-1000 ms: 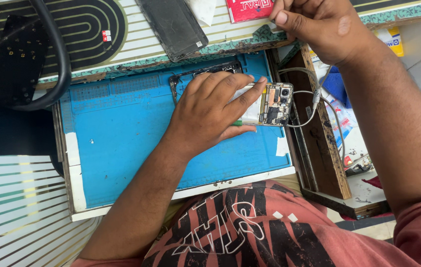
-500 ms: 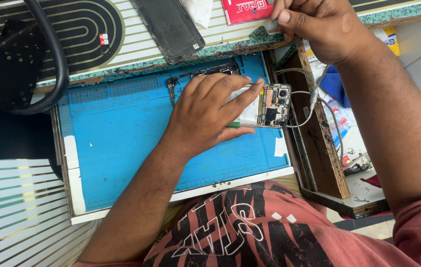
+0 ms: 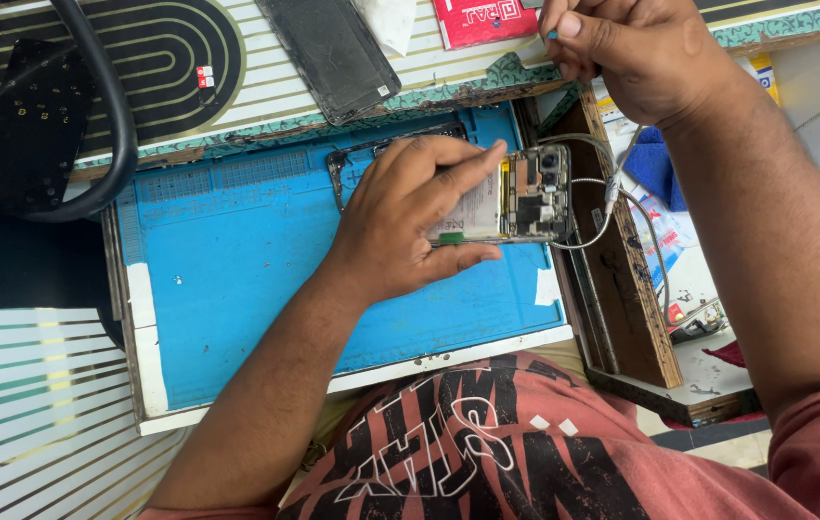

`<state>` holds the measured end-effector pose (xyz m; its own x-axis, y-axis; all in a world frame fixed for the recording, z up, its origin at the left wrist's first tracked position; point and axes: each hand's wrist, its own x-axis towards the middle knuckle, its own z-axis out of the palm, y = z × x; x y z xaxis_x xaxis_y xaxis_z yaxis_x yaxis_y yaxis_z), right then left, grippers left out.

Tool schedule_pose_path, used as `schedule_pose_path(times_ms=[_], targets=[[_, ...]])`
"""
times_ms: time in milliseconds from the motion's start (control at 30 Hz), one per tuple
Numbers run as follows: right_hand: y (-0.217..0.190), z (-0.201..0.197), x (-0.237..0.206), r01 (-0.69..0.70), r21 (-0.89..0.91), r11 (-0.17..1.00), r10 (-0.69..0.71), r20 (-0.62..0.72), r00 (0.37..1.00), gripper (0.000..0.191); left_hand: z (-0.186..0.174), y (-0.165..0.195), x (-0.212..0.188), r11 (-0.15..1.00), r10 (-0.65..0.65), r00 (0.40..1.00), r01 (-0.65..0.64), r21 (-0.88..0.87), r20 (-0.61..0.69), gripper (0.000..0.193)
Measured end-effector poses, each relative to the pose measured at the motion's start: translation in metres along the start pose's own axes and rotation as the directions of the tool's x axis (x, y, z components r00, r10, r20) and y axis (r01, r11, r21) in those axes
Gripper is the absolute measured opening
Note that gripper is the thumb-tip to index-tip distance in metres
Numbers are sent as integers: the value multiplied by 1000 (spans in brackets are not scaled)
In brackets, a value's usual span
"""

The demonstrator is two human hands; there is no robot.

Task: The person holds a Realme smartphone in one hand and uses a metal pry tool to work around the edge of the device, then sets the phone down and pries open its back cover to expose the internal battery and board. They use a screwdriver and tweezers on the opened phone while the screen stays on the boot logo.

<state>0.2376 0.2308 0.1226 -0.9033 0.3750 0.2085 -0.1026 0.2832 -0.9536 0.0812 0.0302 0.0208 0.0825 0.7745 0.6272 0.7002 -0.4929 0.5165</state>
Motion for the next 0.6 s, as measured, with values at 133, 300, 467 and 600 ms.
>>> schedule_pose_path(times_ms=[133,300,467,600], targets=[[1,-2,-1,-4,52,999,4,-6,1000,11,1,-4,-5,962,-79,997,70,-265,-24,71],[1,-4,-3,-10,75,997,11,-14,1000,16,4,-11,-10,813,-221,975,183,-553,-3,71],[2,-3,-3,10,-20,1000,-10,6,1000,14,7,-15,-11,528,-296,955,186,-828,25,74],[3,2,-3,34,-218,975,-25,45,999,9,6,-17,-11,282,-382,924,152,-947,35,74]])
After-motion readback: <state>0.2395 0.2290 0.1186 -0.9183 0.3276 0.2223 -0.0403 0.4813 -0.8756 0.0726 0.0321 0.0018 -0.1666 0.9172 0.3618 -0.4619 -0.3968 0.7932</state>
